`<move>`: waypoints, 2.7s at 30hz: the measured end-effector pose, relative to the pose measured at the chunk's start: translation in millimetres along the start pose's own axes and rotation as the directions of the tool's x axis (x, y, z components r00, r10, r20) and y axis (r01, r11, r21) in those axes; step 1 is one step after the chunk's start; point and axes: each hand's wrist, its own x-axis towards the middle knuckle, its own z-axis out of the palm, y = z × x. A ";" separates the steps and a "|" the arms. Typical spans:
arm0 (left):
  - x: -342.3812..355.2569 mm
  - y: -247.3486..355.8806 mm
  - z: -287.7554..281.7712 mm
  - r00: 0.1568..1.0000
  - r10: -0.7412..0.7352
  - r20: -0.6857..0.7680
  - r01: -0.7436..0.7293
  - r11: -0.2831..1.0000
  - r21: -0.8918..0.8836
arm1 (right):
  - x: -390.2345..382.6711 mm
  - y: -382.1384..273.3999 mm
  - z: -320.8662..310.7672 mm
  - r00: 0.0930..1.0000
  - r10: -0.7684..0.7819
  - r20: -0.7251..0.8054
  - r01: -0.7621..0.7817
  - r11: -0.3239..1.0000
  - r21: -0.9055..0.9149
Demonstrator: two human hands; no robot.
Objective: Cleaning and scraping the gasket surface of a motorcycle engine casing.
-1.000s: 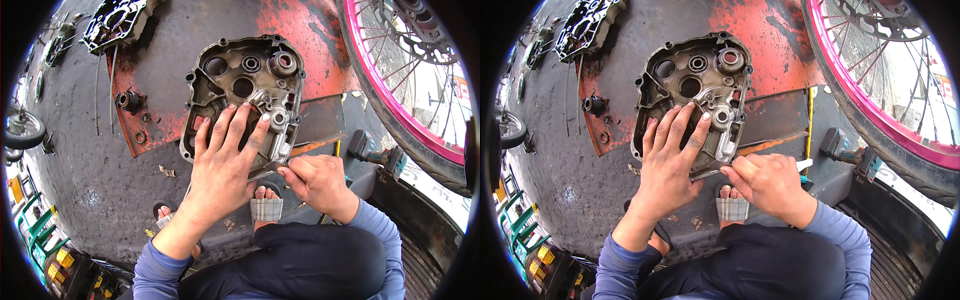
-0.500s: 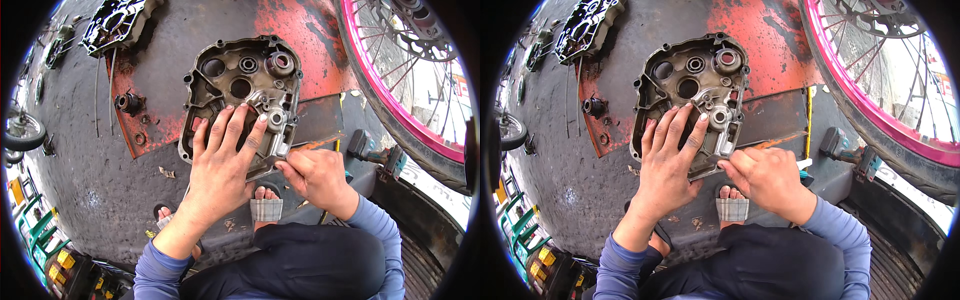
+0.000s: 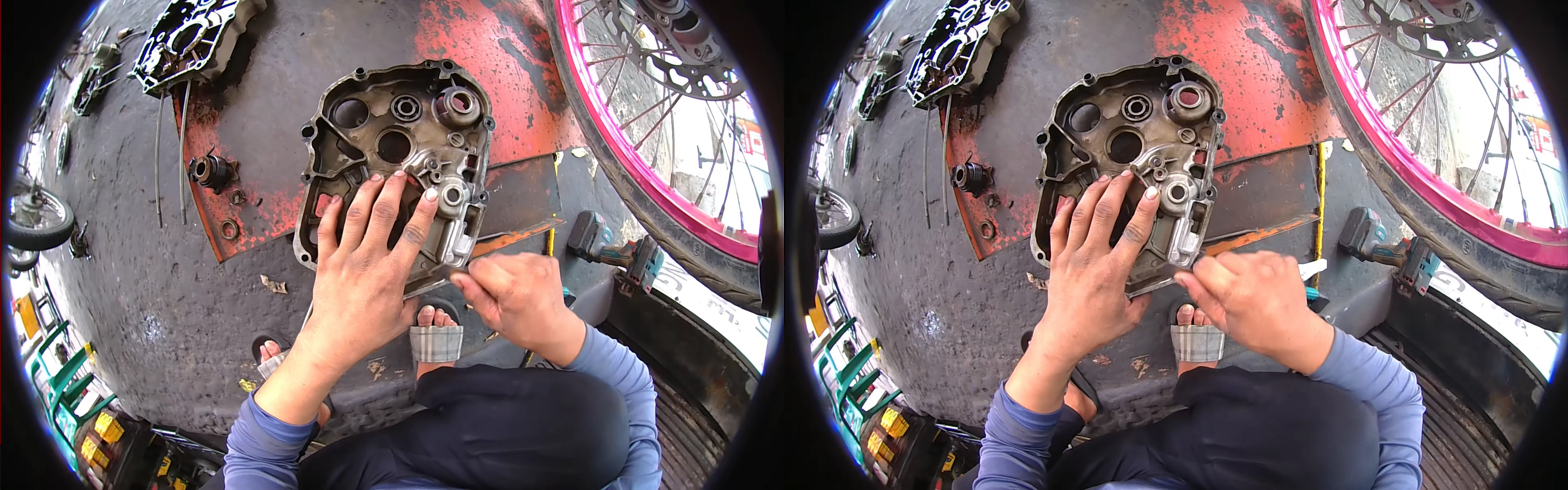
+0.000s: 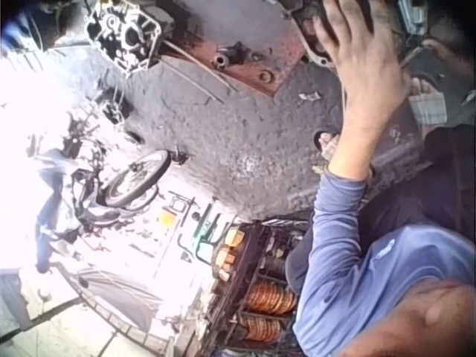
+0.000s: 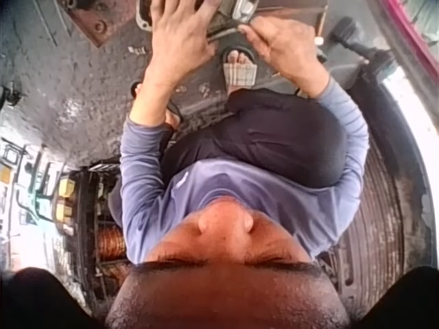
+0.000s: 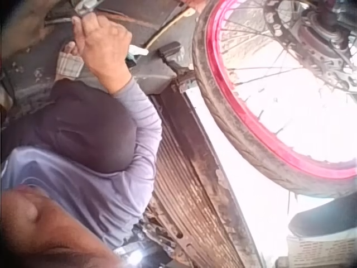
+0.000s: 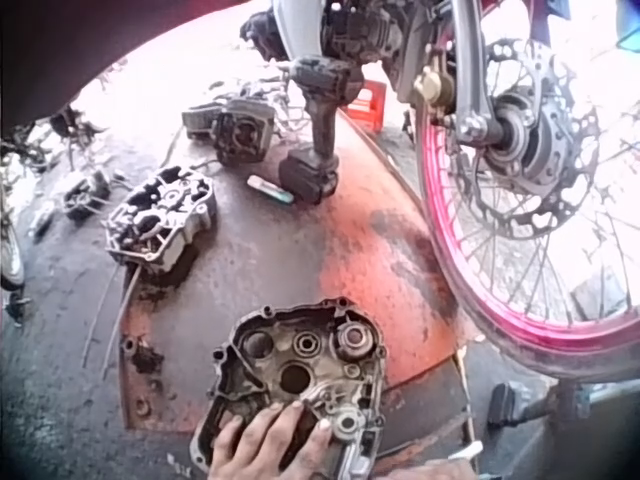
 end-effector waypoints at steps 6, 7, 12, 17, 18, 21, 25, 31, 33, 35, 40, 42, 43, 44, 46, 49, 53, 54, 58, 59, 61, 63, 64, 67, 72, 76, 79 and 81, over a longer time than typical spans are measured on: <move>0.2 -0.4 -0.9 1.000 -0.001 -0.002 0.001 1.000 0.006 | 0.7 -2.8 -2.1 1.000 -0.008 0.026 0.007 1.000 0.028; 0.1 -0.1 0.0 1.000 0.000 -0.004 0.000 1.000 0.001 | -1.4 -4.2 -1.3 0.998 -0.017 0.063 0.013 0.998 0.064; 0.9 0.5 -0.5 1.000 0.004 -0.004 -0.004 1.000 0.015 | 6.3 8.8 -2.5 0.997 0.052 -0.056 -0.051 0.999 0.016; 1.5 0.8 0.1 1.000 0.005 0.003 -0.005 1.000 0.020 | 4.9 10.8 -4.5 0.999 0.049 -0.015 -0.049 0.999 0.002; 1.2 0.2 -0.9 1.000 0.006 0.007 -0.006 1.000 0.028 | 6.8 11.7 -3.3 0.997 0.053 -0.063 -0.052 0.999 0.005; -0.8 0.3 -0.1 1.000 -0.005 0.024 0.004 1.000 0.024 | 2.2 8.2 -2.0 0.999 0.048 -0.001 -0.048 0.999 0.007; -0.1 0.7 -2.9 1.000 -0.001 0.024 0.000 1.000 0.020 | 2.4 8.7 -4.5 0.998 0.056 0.039 -0.056 0.998 0.004; 1.0 0.3 -3.5 1.000 0.001 0.010 -0.001 1.000 0.019 | 10.1 12.8 -5.5 0.998 0.067 0.008 -0.068 0.998 0.016; 0.2 0.9 -1.7 1.000 0.001 0.019 -0.001 1.000 0.026 | 1.8 8.6 -8.1 0.998 0.041 0.043 -0.042 0.999 0.012; 3.2 2.4 -1.8 1.000 0.006 0.020 -0.006 0.999 0.034 | 5.8 16.1 -11.6 0.998 0.048 -0.028 -0.049 0.998 -0.035; 2.1 1.7 -7.4 0.998 0.011 0.058 -0.014 0.998 0.057 | 11.2 33.3 -37.6 0.949 0.238 -0.208 -0.243 0.970 0.004; 0.8 1.2 -11.9 0.996 0.008 0.092 -0.012 0.999 0.050 | -1.7 29.6 -35.0 0.986 0.119 -0.115 -0.113 0.992 0.052; 1.2 2.1 -13.6 0.999 0.018 0.050 -0.016 0.999 -0.038 | -10.1 28.6 -35.9 0.998 0.052 -0.043 -0.050 0.998 0.048; 2.8 2.6 -14.6 1.000 0.024 0.008 -0.022 0.992 -0.125 | -16.1 28.6 -36.3 0.999 -0.014 0.031 0.013 0.999 0.049; 4.9 1.9 -14.1 0.996 0.051 -0.067 -0.063 0.979 -0.194 | -20.8 25.8 -30.2 0.996 -0.087 0.005 0.087 0.996 0.026; 11.6 -1.2 -2.8 0.961 0.165 -0.223 -0.210 0.958 -0.195 | -20.0 28.2 -30.7 0.988 -0.150 -0.033 0.149 0.989 -0.018; 27.9 -0.8 -1.4 0.967 0.179 -0.180 -0.196 0.978 -0.078 | -17.1 38.1 -19.8 0.973 -0.225 -0.044 0.219 0.968 -0.122; 30.8 -1.3 -3.0 0.968 0.180 -0.177 -0.195 0.978 -0.074 | -14.3 38.2 -20.6 0.973 -0.226 -0.048 0.219 0.969 -0.118; 37.2 -1.2 -2.5 0.989 0.134 -0.064 -0.140 0.985 -0.101 | -6.9 34.2 -26.2 0.989 -0.141 -0.043 0.133 0.980 -0.149; 37.9 0.3 -3.5 0.991 0.127 -0.048 -0.131 0.986 -0.104 | -6.6 33.4 -26.6 0.990 -0.133 -0.036 0.126 0.979 -0.161; 36.8 3.2 -6.4 0.993 0.117 -0.025 -0.119 0.987 -0.104 | -5.9 32.7 -25.8 0.992 -0.118 -0.040 0.111 0.984 -0.141; 35.9 9.2 -7.9 0.998 0.062 0.025 -0.060 0.996 -0.058 | -3.3 33.6 -25.1 0.994 -0.105 -0.042 0.099 0.987 -0.127; 36.4 12.0 -7.0 0.998 0.064 0.022 -0.063 0.996 -0.060 | -0.2 35.9 -24.2 0.992 -0.091 -0.087 0.080 0.989 -0.124; 37.4 18.5 -0.1 1.000 -0.011 0.016 0.011 0.999 -0.038 | -0.9 31.9 -21.8 0.992 -0.053 -0.114 0.042 0.994 -0.097; 36.1 22.7 3.4 0.999 -0.048 0.001 0.048 0.998 -0.040 | 4.3 31.5 -18.5 0.988 0.002 -0.156 -0.009 0.999 -0.044; 36.4 22.0 5.9 0.999 -0.047 -0.007 0.047 0.998 -0.036 | -1.3 26.2 -18.5 0.987 0.002 -0.163 -0.012 0.998 -0.056; 35.6 22.9 8.4 0.999 -0.038 -0.030 0.037 0.999 -0.030 | 3.8 26.6 -21.0 0.985 0.016 -0.174 -0.024 0.999 -0.043; 36.0 23.4 6.4 0.999 -0.037 -0.020 0.037 0.999 -0.018 | 15.3 33.4 -22.7 0.980 0.025 -0.196 -0.039 0.997 -0.067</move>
